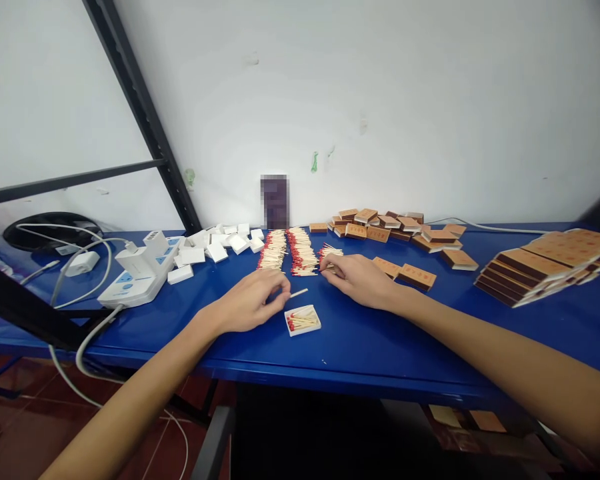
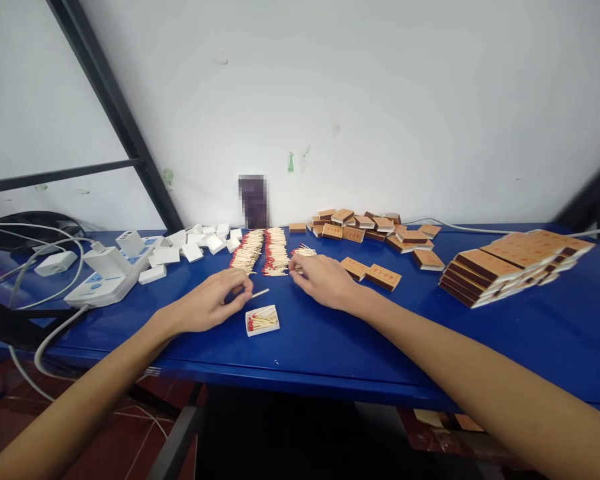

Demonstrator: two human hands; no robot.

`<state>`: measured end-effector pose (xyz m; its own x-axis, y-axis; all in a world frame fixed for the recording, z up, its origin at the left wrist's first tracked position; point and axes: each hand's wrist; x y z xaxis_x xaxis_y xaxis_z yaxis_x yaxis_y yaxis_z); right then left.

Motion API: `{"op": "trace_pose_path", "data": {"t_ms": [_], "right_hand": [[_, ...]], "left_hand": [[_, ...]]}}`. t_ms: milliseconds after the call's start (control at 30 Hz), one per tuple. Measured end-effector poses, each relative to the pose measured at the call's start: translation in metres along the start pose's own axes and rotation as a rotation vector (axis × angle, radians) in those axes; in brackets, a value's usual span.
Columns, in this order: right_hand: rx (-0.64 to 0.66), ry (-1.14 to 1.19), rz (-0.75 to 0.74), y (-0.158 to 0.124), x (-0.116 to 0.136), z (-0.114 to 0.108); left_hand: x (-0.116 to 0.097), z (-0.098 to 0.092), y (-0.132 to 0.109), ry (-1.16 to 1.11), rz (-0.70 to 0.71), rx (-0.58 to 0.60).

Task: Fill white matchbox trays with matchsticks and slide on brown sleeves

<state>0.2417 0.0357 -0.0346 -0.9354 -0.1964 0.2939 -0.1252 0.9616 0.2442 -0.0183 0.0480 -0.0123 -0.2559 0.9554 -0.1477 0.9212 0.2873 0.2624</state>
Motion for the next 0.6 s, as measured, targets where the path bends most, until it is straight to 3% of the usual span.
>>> {"op": "trace_pose_path", "data": {"t_ms": [133,367,600], "right_hand": [[0.022,-0.073,-0.026,0.009,0.005,0.008],[0.082,-0.150,0.016,0.010,0.008,0.007],[0.089,-0.154,-0.006,-0.006,0.017,-0.008]], "left_hand": [[-0.008,0.000,0.004,-0.006,0.066,0.029],[0.026,-0.003,-0.012,0.251,-0.135,0.056],[0.034,-0.003,-0.017,0.271,-0.134,0.099]]}}
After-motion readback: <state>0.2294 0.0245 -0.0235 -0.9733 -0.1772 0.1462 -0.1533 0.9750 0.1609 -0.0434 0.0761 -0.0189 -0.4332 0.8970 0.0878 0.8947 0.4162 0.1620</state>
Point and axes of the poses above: each hand's wrist, its own y-axis towards the middle knuckle, its own z-axis out of the palm, x = y × z, and after that the axes turned 13 degrees about z, right-handed
